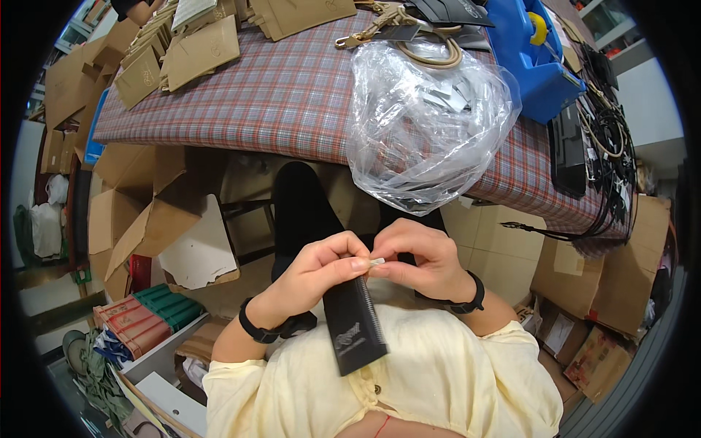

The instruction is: The recorder is assembling small black leather tags, attaching ribbons and plastic components in a workshop environment.

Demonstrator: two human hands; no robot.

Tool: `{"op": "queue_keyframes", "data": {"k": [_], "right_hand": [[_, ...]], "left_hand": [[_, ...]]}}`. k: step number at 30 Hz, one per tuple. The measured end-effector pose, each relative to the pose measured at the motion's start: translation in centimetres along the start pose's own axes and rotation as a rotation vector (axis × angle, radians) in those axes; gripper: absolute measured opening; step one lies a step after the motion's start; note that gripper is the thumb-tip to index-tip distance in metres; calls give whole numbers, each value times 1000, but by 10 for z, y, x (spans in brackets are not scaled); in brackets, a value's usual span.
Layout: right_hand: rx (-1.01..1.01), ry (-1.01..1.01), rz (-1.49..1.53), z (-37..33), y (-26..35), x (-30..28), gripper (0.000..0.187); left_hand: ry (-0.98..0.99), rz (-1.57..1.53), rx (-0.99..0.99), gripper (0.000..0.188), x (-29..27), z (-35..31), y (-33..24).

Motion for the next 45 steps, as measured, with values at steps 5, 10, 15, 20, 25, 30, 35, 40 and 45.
{"op": "queue_keyframes", "data": {"k": [5, 10, 15, 20, 25, 30, 35, 40, 45], "right_hand": [[-488, -6, -391, 0, 25, 6, 18], [-569, 56, -730, -2, 28, 7, 19], [-15, -4, -215, 5, 15, 2, 16], [-189, -240, -353, -5, 23, 3, 18], [-375, -257, -592, -7, 34, 4, 27], [-141, -30, -623, 10, 80, -19, 32], [-247, -275, -1034, 52, 156, -68, 15], [83, -19, -1500, 146, 155, -103, 11], [-77, -405, -1674, 226, 131, -146, 10]], "left_hand": [[49, -493, -259, 12, 5, -3, 25], [-3, -380, -203, 13, -6, -3, 28], [-83, 366, 112, 14, -13, -2, -3], [-173, -91, 80, 23, -9, 1, -20], [-312, -339, 67, 27, -37, -3, 8], [-362, -218, 199, 16, -51, -9, 4], [-200, 42, 114, 15, -39, -15, 8], [-51, -33, 29, 16, -21, -16, 27], [-35, 47, 47, 17, -21, -15, 30]]}}
Point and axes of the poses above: each hand's wrist, its own z-axis towards the middle knuckle, its own x-axis out of the palm, y = z × x, the point moved 5 cm from there along z, towards the middle knuckle, and after that the axes turned 10 degrees about x, right-handed, at the moved point
